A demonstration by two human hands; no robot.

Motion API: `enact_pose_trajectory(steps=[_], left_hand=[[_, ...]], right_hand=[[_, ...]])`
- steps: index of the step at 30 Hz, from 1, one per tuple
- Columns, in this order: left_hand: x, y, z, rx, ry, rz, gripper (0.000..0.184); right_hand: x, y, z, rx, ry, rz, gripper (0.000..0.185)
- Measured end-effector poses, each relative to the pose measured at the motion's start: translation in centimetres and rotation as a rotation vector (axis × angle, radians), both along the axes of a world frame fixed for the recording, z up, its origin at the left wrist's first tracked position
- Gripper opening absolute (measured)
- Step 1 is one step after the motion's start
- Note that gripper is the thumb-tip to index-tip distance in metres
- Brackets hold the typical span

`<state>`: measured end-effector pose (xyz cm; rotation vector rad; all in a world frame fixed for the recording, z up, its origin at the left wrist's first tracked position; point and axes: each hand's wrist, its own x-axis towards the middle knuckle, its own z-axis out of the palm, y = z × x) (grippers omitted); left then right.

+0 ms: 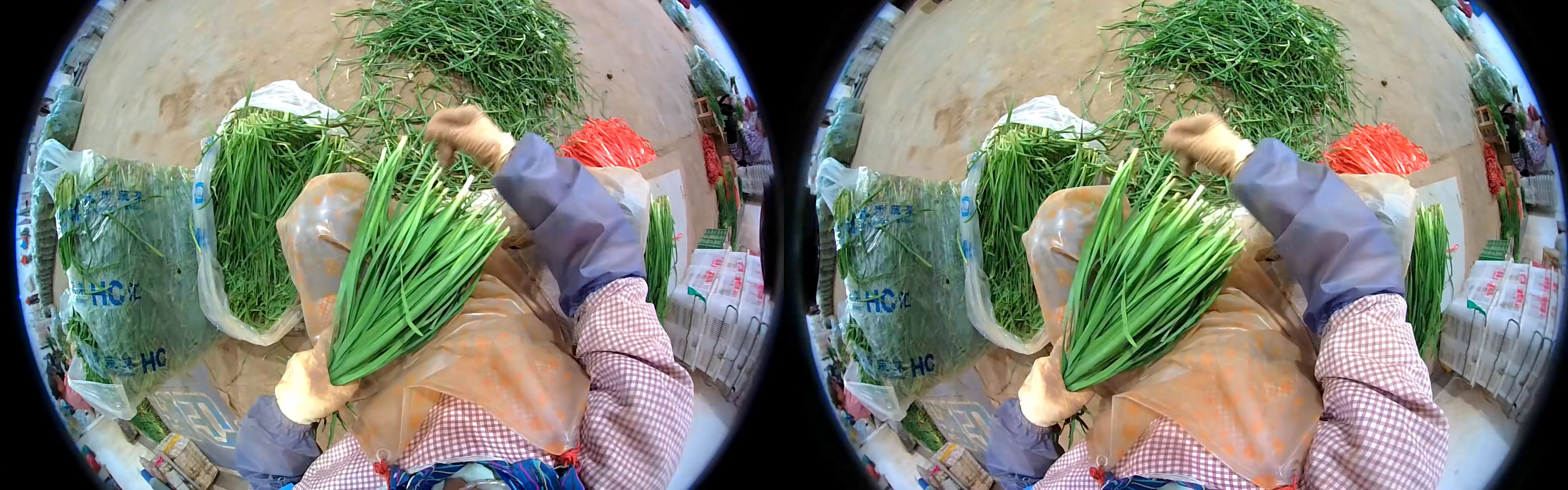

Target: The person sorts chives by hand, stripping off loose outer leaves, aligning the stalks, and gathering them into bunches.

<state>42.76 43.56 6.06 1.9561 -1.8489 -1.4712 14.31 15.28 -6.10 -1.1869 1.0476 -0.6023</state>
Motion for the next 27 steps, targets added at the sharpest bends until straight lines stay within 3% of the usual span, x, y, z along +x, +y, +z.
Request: enact_pose_trajectory(steps=[3, 5, 6, 7, 8, 10, 11, 13, 15, 16, 17, 21, 25, 26, 27], left_hand=[[0.3, 0.5, -0.5, -0.021, -0.009, -0.009, 0.069], [0.3, 0.5, -0.6, -0.058, -0.007, -0.013, 0.067], [0.2, 0.4, -0.6, -0.080, -0.003, -0.013, 0.065], [0.0, 0.4, -0.5, -0.096, 0.002, -0.017, 0.064], [-0.1, 0.3, -0.5, -0.096, -0.011, -0.042, 0.064], [0.0, 0.0, -0.4, -0.102, -0.048, -0.082, 0.064], [0.0, -0.1, -0.3, -0.103, -0.036, -0.086, 0.065], [0.1, -0.3, -0.1, -0.106, -0.013, -0.094, 0.066], [0.3, -0.3, 0.2, -0.117, -0.035, -0.132, 0.068], [0.3, -0.3, 0.3, -0.142, -0.031, -0.141, 0.068], [0.2, -0.4, 0.3, -0.169, -0.025, -0.151, 0.068], [0.4, -0.8, 0.2, -0.161, -0.046, -0.195, 0.073], [0.4, -1.2, 1.0, -0.097, -0.127, -0.240, 0.067], [0.3, -1.2, 1.2, -0.076, -0.148, -0.233, 0.062], [0.1, -1.2, 1.3, -0.052, -0.168, -0.229, 0.057]], right_hand=[[-7.0, -4.9, -4.8, -0.062, 0.189, -0.545, 0.024], [-7.1, -4.7, -4.3, -0.186, 0.512, -0.404, 0.044], [-6.6, -3.4, -5.0, -0.102, 0.440, -0.218, 0.065], [-3.7, -0.8, -0.9, -0.083, 0.442, -0.013, 0.075], [-2.8, -0.9, -1.9, -0.095, 0.405, 0.241, 0.077], [0.2, 0.0, -2.3, 0.180, 0.136, 0.592, 0.074], [1.9, 0.7, -1.1, 0.255, 0.116, 0.689, 0.065], [4.0, 1.7, -4.7, 0.271, -0.154, 0.827, 0.047], [4.2, 1.8, -3.8, 0.317, -0.004, 0.700, 0.034], [3.8, 1.8, -0.6, 0.157, 0.142, 0.638, 0.025], [3.1, 1.5, -1.0, 0.170, 0.194, 0.582, 0.020], [-0.7, 0.8, -1.6, 0.206, 0.244, 0.207, 0.017], [-6.5, -2.8, -8.4, 0.129, 0.257, -0.449, 0.027], [-4.9, -2.4, -5.9, -0.155, 0.445, -0.266, 0.042], [-3.8, -0.8, -3.2, -0.123, 0.383, -0.161, 0.061]])
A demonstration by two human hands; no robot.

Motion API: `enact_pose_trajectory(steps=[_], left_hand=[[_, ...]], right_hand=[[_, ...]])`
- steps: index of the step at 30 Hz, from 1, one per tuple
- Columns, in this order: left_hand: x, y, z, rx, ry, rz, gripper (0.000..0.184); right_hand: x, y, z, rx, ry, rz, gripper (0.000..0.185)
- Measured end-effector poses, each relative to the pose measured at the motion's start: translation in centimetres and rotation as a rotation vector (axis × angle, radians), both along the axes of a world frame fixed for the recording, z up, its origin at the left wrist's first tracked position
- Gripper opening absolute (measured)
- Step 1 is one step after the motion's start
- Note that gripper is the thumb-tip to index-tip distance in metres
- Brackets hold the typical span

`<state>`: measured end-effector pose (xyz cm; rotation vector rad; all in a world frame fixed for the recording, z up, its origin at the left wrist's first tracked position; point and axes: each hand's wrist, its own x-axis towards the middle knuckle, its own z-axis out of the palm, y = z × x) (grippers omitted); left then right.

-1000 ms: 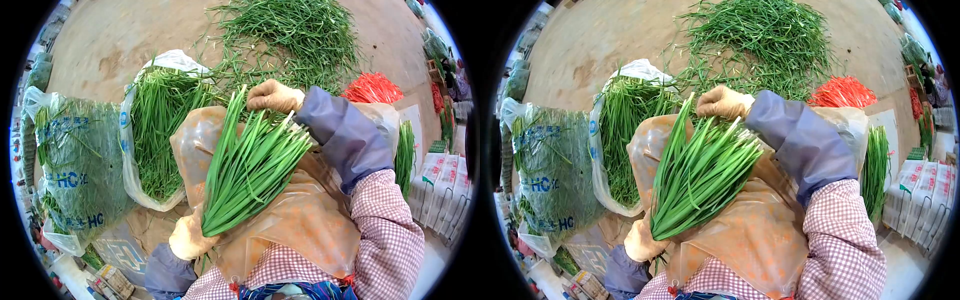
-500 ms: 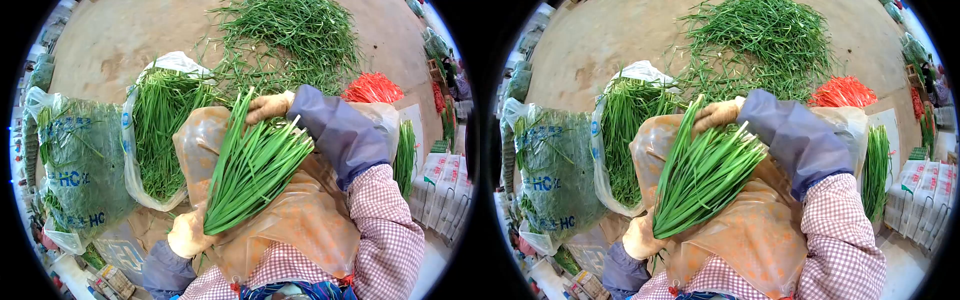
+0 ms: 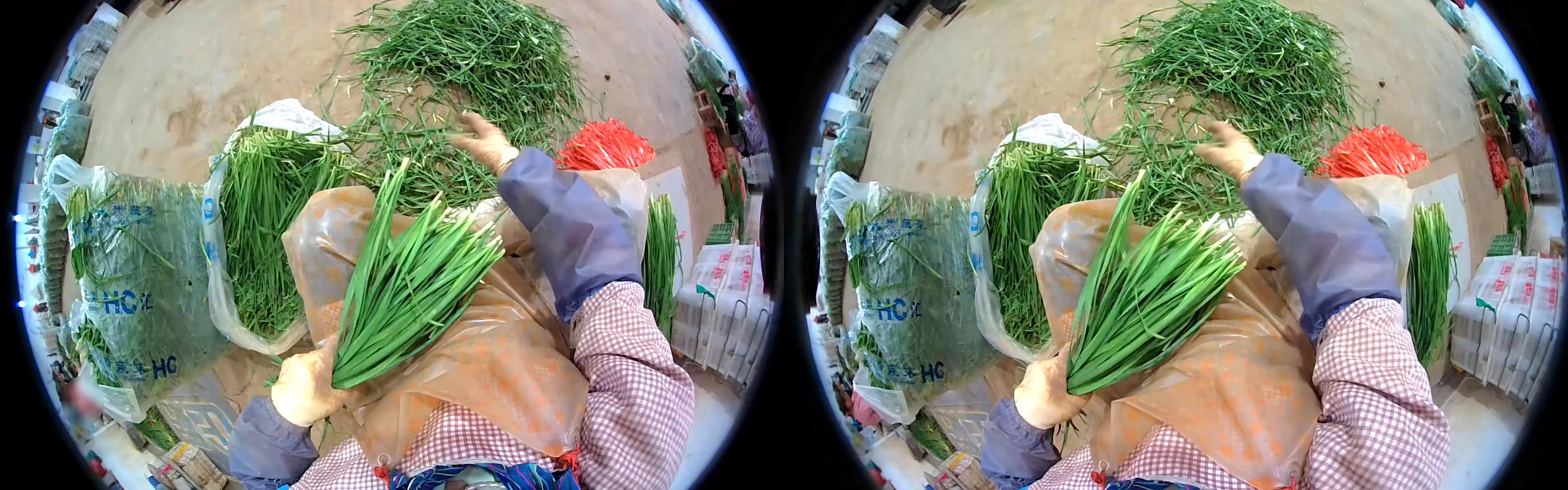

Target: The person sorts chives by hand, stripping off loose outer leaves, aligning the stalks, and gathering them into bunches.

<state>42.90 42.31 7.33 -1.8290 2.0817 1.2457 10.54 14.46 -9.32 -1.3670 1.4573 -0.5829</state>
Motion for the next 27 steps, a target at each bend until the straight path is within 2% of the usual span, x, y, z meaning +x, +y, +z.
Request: enact_pose_trajectory(steps=[1, 2, 4, 6, 8, 9, 10, 11, 12, 14, 15, 16, 17, 18, 20, 22, 23, 24, 26, 27], left_hand=[[-0.1, 0.0, 0.0, -0.011, 0.025, 0.011, 0.056], [-0.1, -0.1, -0.2, -0.024, 0.049, 0.025, 0.056], [-0.1, -0.6, 0.3, -0.002, 0.080, 0.065, 0.057], [-0.3, -1.6, 1.2, 0.073, 0.104, 0.110, 0.059], [-0.3, -2.9, 2.2, 0.049, 0.127, 0.066, 0.064], [0.0, -3.8, 2.6, 0.054, 0.113, 0.008, 0.065], [0.5, -5.0, 3.1, 0.057, 0.098, -0.049, 0.065], [0.7, -6.7, 4.2, 0.107, 0.057, -0.098, 0.065], [0.7, -7.9, 4.8, 0.128, 0.116, -0.028, 0.060], [0.1, -11.1, 7.3, 0.069, 0.045, -0.105, 0.055], [-0.9, -12.6, 8.9, 0.043, -0.047, -0.132, 0.051], [-2.0, -14.0, 10.7, 0.014, -0.140, -0.159, 0.047], [-2.9, -15.1, 12.0, -0.002, -0.116, -0.156, 0.047], [-2.7, -16.1, 12.3, -0.148, -0.069, -0.274, 0.044], [-5.0, -17.9, 15.0, -0.286, -0.207, -0.335, 0.042], [-6.8, -19.0, 16.5, -0.470, -0.296, -0.363, 0.040], [-7.5, -19.6, 17.3, -0.514, -0.376, -0.391, 0.040], [-7.5, -20.2, 17.5, -0.603, -0.299, -0.429, 0.043], [-7.4, -20.1, 17.5, -0.802, -0.312, -0.405, 0.051], [-7.3, -19.3, 17.2, -0.862, -0.409, -0.396, 0.056]], right_hand=[[1.1, 0.2, -0.8, -0.090, -0.029, 0.105, 0.076], [2.8, 1.4, 3.3, -0.055, -0.071, 0.271, 0.079], [4.2, 2.2, 5.4, 0.018, -0.124, 0.521, 0.077], [4.1, 2.7, 3.5, 0.084, -0.264, 0.505, 0.069], [3.5, 3.0, 0.0, 0.291, -0.364, 0.643, 0.065], [3.3, 4.0, -3.6, 0.440, -0.433, 0.662, 0.061], [2.8, 6.2, -5.1, 0.731, -0.635, 0.572, 0.059], [3.0, 7.0, -4.9, 0.719, -0.650, 0.542, 0.055], [3.4, 7.7, -4.7, 0.710, -0.668, 0.510, 0.052], [3.9, 8.3, -4.2, 0.684, -0.699, 0.442, 0.044], [4.0, 6.9, -6.6, 0.580, -0.767, 0.374, 0.034], [3.6, 6.0, -5.3, 0.817, -0.894, 0.192, 0.028], [2.8, 4.7, -7.2, 0.667, -0.933, 0.160, 0.027], [1.8, 3.8, -9.0, 0.520, -0.967, 0.129, 0.027], [0.6, 3.4, -9.3, 0.469, -1.055, -0.267, 0.018], [0.0, 2.1, -14.1, -0.317, -0.598, -0.152, 0.021], [-0.4, 3.4, -9.4, 0.025, -0.648, -0.316, 0.023], [-0.4, 4.5, -6.4, 0.372, -0.685, -0.474, 0.026], [-0.4, 5.4, -7.7, 0.387, -0.561, -0.599, 0.033], [-0.8, 5.4, -10.2, 0.560, -0.702, -0.513, 0.037]])
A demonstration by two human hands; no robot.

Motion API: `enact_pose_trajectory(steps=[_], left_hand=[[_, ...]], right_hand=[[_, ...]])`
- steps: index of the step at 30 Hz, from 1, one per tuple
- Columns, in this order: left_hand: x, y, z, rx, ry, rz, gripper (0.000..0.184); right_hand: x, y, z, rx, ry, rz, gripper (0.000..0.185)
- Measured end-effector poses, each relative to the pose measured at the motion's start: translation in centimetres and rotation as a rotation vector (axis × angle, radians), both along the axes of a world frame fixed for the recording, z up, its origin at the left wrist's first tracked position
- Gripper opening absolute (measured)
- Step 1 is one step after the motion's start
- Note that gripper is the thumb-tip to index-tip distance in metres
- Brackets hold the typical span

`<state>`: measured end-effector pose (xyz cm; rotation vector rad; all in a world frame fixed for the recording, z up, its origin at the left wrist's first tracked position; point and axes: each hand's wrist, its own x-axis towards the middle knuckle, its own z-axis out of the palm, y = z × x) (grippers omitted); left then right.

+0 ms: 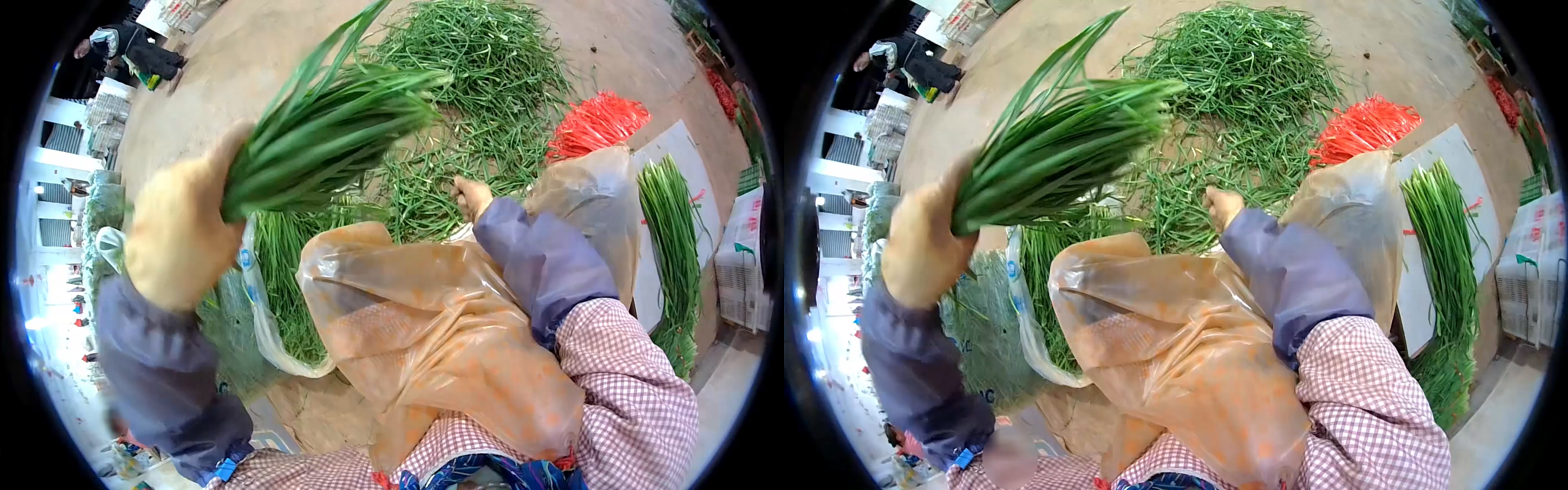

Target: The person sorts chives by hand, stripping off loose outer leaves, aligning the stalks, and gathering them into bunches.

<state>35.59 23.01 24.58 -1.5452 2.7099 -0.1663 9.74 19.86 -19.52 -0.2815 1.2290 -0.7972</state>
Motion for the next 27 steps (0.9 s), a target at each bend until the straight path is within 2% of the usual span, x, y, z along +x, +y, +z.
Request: enact_pose_trajectory(steps=[1, 3, 5, 6, 8, 9, 10, 11, 13, 16, 19, 20, 23, 25, 26, 27], left_hand=[[0.2, 1.3, -0.6, -0.074, -0.073, 0.028, 0.061], [0.7, 4.4, -4.0, -0.111, -0.096, 0.088, 0.075], [1.9, 8.7, -8.1, -0.072, -0.171, 0.123, 0.087], [2.6, 11.1, -9.8, -0.001, -0.185, 0.132, 0.093], [3.5, 15.7, -12.9, 0.202, -0.044, 0.193, 0.103], [3.9, 18.6, -15.6, 0.205, -0.159, 0.301, 0.109], [3.9, 20.4, -17.3, 0.100, -0.026, 0.206, 0.104], [3.6, 22.2, -17.9, 0.202, -0.007, 0.298, 0.108], [2.3, 23.5, -18.1, 0.206, 0.074, 0.290, 0.104], [1.9, 24.9, -18.8, 0.217, 0.058, 0.293, 0.107], [2.9, 25.4, -19.0, 0.364, 0.240, 0.214, 0.108], [2.9, 25.6, -18.3, 0.522, 0.247, 0.266, 0.101], [4.3, 23.7, -15.7, 0.912, 0.594, 0.251, 0.091], [6.9, 21.7, -12.5, 1.216, 0.864, 0.346, 0.074], [7.9, 20.2, -10.3, 1.213, 0.899, 0.502, 0.067], [9.2, 19.0, -9.6, 0.943, 0.881, 0.387, 0.055]], right_hand=[[0.0, 0.3, -1.8, 0.100, -0.196, 0.083, 0.043], [4.0, 3.0, 4.1, 0.083, -0.344, 0.220, 0.058], [8.4, 4.5, 4.7, 0.151, -0.627, 0.238, 0.071], [9.9, 5.1, 5.1, 0.174, -0.748, 0.235, 0.071], [11.9, 5.4, 6.2, 0.168, -0.896, 0.218, 0.072], [12.4, 5.4, 6.8, 0.153, -0.944, 0.215, 0.072], [13.0, 5.4, 7.5, 0.133, -0.988, 0.210, 0.073], [13.4, 5.1, 8.2, 0.108, -1.013, 0.212, 0.073], [13.9, 5.2, 8.9, 0.087, -1.043, 0.212, 0.074], [13.2, 5.1, 9.5, 0.040, -1.045, 0.212, 0.075], [11.2, 4.4, 9.7, -0.001, -1.016, 0.202, 0.076], [10.4, 4.2, 9.9, -0.015, -1.010, 0.200, 0.076], [8.8, 3.9, 10.5, -0.051, -1.007, 0.200, 0.078], [8.1, 4.2, 10.9, -0.065, -1.011, 0.199, 0.078], [7.7, 4.3, 11.2, -0.074, -1.017, 0.196, 0.079], [7.6, 4.8, 11.5, -0.078, -1.022, 0.197, 0.079]])
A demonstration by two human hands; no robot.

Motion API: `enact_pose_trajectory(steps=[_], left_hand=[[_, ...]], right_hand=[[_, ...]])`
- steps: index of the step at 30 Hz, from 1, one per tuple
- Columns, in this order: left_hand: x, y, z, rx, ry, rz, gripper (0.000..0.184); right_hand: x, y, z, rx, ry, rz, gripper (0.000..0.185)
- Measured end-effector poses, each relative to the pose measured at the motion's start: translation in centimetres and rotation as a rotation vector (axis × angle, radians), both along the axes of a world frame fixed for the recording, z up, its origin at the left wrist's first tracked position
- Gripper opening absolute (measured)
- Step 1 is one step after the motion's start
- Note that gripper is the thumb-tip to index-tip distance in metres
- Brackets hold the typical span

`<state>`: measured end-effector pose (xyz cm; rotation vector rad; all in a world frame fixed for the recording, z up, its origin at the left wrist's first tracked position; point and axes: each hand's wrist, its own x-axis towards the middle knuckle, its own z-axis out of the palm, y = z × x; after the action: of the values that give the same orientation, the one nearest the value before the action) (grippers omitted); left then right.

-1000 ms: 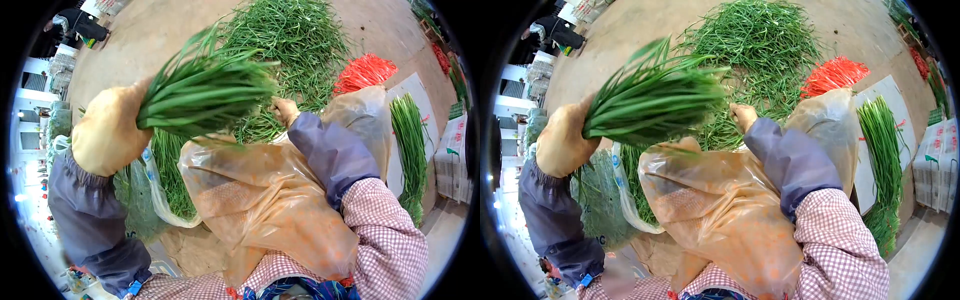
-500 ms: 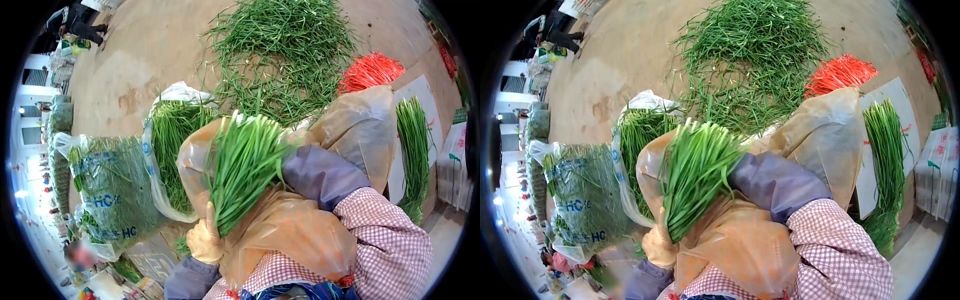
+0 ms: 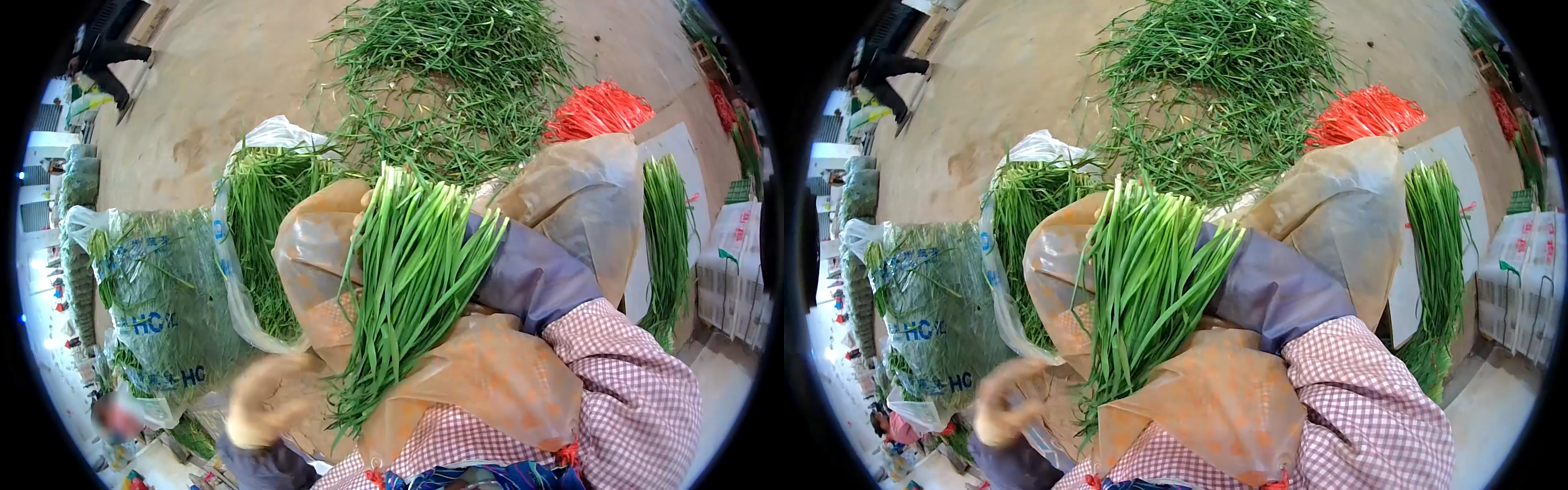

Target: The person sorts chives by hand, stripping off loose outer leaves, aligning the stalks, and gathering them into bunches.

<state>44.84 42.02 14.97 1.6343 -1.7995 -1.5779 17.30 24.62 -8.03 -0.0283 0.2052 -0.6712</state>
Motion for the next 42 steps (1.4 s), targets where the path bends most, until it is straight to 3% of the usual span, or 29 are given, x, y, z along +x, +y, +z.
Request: enact_pose_trajectory(steps=[1, 3, 5, 7, 8, 9, 11, 12, 14, 17, 20, 23, 26, 28, 33, 34, 36, 40, 42], left_hand=[[2.2, -0.3, -0.6, -0.223, 0.015, 0.145, 0.049], [0.2, -2.8, -2.0, -0.543, 0.273, 0.409, 0.081], [-4.9, -7.0, -4.8, -0.551, 0.399, 0.371, 0.103], [-8.1, -8.1, -10.2, -0.140, 0.596, 0.241, 0.124], [-9.8, -8.6, -11.8, -0.144, 0.564, 0.158, 0.127], [-12.0, -7.6, -13.2, -0.034, 0.770, 0.293, 0.126], [-11.8, -6.7, -13.3, 0.484, 0.903, 0.264, 0.120], [-11.9, -5.8, -14.0, 0.519, 0.888, 0.238, 0.115], [-12.3, -4.7, -13.9, 0.502, 0.823, 0.170, 0.104], [-12.3, -4.3, -13.2, 0.534, 0.786, 0.207, 0.095], [-12.0, -3.5, -13.1, 0.470, 0.775, 0.280, 0.089], [-11.7, -3.0, -13.2, 0.425, 0.769, 0.322, 0.082], [-11.7, -2.8, -13.1, 0.344, 0.714, 0.301, 0.078], [-11.8, -2.5, -12.5, 0.291, 0.627, 0.314, 0.076], [-11.4, -2.3, -13.0, 0.325, 0.683, 0.356, 0.077], [-11.4, -2.1, -13.0, 0.326, 0.696, 0.383, 0.077], [-11.5, -2.0, -13.2, 0.330, 0.727, 0.425, 0.078], [-10.5, -0.8, -14.7, 0.410, 0.820, 0.532, 0.075], [-10.1, -0.9, -14.0, 0.517, 0.883, 0.586, 0.075]], right_hand=[[-0.2, 0.2, 0.2, -0.003, -0.010, -0.003, 0.079], [-0.5, 0.6, 0.7, -0.015, -0.024, -0.010, 0.080], [-0.4, 1.0, 1.2, -0.021, -0.044, -0.012, 0.081], [-0.2, 1.5, 1.8, -0.028, -0.067, -0.005, 0.082], [-0.4, 1.9, 2.0, -0.033, -0.072, -0.010, 0.082], [-0.5, 2.0, 2.3, -0.037, -0.078, -0.011, 0.082], [-0.9, 2.4, 2.8, -0.049, -0.095, 0.000, 0.083], [-1.1, 2.8, 3.2, -0.057, -0.095, 0.008, 0.083], [-2.0, 3.0, 3.9, -0.078, -0.069, 0.017, 0.084], [-5.2, 0.4, 4.0, -0.077, 0.199, 0.006, 0.088], [-9.7, -1.3, 5.8, -0.336, 0.413, -0.049, 0.087], [-11.8, -0.4, 8.9, -0.419, 0.587, 0.093, 0.063], [-9.4, 1.2, 12.0, -0.659, 1.081, 0.089, 0.046], [-8.2, 1.4, 13.3, -0.878, 1.249, 0.235, 0.033], [-7.4, 1.7, 12.1, -0.711, 1.143, -0.072, 0.012], [-7.8, 1.0, 10.8, -0.801, 1.216, -0.167, 0.010], [-9.2, -0.4, 8.6, -0.861, 1.249, -0.385, 0.016], [-16.5, -5.1, 9.1, -0.613, 1.238, -0.702, 0.025], [-18.0, -4.0, 9.9, -0.704, 1.370, -0.662, 0.038]])
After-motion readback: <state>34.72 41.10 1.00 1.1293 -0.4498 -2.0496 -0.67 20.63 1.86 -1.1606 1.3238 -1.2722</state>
